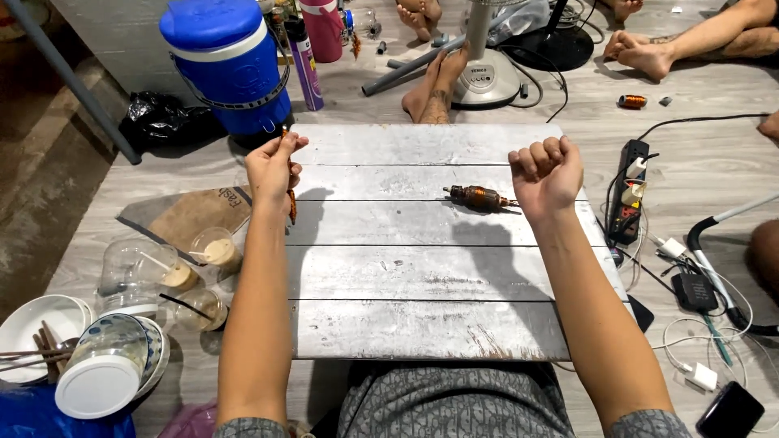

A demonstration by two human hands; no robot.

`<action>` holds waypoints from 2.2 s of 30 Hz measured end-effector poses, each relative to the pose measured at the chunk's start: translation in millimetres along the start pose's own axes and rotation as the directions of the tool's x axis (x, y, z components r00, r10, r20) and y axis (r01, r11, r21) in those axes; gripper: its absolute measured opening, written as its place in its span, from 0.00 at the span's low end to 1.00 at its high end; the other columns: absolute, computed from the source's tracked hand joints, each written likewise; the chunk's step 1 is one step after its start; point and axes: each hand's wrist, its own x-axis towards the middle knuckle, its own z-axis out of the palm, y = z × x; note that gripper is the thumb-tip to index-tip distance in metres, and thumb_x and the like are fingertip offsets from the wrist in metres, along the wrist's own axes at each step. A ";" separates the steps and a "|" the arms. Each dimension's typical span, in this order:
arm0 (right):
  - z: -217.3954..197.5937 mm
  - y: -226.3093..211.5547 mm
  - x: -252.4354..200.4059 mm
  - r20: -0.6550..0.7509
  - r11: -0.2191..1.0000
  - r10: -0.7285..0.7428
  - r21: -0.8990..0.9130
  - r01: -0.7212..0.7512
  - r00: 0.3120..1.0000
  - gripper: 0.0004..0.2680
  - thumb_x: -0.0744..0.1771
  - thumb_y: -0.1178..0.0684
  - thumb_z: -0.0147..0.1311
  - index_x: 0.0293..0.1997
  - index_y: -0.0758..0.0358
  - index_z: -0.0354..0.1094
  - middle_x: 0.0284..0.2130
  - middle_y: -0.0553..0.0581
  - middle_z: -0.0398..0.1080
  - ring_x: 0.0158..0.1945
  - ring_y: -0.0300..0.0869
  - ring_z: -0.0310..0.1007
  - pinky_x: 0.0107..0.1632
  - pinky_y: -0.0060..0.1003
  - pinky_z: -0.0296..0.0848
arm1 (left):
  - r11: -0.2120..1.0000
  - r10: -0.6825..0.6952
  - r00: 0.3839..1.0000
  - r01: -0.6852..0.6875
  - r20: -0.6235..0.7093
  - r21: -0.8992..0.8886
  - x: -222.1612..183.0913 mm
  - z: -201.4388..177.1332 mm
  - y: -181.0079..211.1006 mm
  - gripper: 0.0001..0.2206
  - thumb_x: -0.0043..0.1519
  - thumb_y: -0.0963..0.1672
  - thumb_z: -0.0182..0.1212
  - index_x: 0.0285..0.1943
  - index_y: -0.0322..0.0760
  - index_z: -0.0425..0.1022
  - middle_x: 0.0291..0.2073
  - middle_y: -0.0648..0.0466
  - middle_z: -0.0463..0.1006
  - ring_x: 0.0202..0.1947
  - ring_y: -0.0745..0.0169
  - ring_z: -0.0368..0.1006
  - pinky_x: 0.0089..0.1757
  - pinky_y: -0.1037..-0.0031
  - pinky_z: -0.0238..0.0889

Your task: The person inspects a motor rotor and small electronic components on a low table.

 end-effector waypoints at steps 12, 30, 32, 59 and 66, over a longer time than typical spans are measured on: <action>-52.8 0.7 31.1 -0.015 0.999 -0.043 0.006 0.043 0.999 0.12 0.71 0.51 0.37 0.26 0.56 0.48 0.18 0.50 0.44 0.23 0.41 0.47 0.33 0.40 0.58 | 0.948 0.318 0.890 -0.294 -0.327 0.121 36.7 -57.1 -2.3 0.11 0.71 0.46 0.56 0.44 0.33 0.77 0.35 0.55 0.84 0.16 0.77 0.63 0.19 0.81 0.53; 51.7 28.3 -35.1 0.294 0.595 -0.044 -0.760 0.261 0.955 0.15 0.67 0.62 0.47 0.54 0.62 0.39 0.48 0.68 0.76 0.41 0.49 0.85 0.44 0.39 0.82 | 0.195 0.557 0.693 -0.645 0.458 0.739 -61.8 69.6 1.8 0.10 0.71 0.44 0.56 0.41 0.29 0.74 0.21 0.40 0.78 0.21 0.40 0.77 0.24 0.58 0.68; 47.5 47.3 -45.4 0.445 0.597 -0.027 -0.711 0.371 0.895 0.16 0.68 0.62 0.48 0.57 0.63 0.40 0.55 0.68 0.72 0.50 0.48 0.81 0.50 0.38 0.80 | 0.222 0.523 0.666 -0.709 0.532 0.669 -69.4 80.5 -12.4 0.10 0.70 0.44 0.56 0.40 0.30 0.74 0.20 0.41 0.78 0.21 0.41 0.77 0.25 0.58 0.69; 23.8 63.4 -36.3 0.282 0.309 0.353 -0.935 0.173 0.892 0.06 0.67 0.54 0.59 0.41 0.67 0.77 0.23 0.44 0.70 0.26 0.28 0.60 0.29 0.26 0.60 | 0.442 0.198 0.595 -0.763 0.779 0.471 -117.3 106.9 5.8 0.10 0.61 0.45 0.59 0.43 0.31 0.69 0.29 0.43 0.82 0.31 0.42 0.79 0.33 0.56 0.70; 34.5 75.7 -52.3 0.663 -0.136 0.115 -0.727 0.673 0.740 0.04 0.64 0.56 0.64 0.35 0.66 0.75 0.28 0.58 0.74 0.31 0.43 0.76 0.35 0.36 0.73 | 0.288 -0.163 0.678 -0.662 0.717 0.692 -109.7 112.7 -10.2 0.09 0.63 0.44 0.56 0.44 0.31 0.69 0.28 0.37 0.80 0.31 0.34 0.77 0.36 0.50 0.68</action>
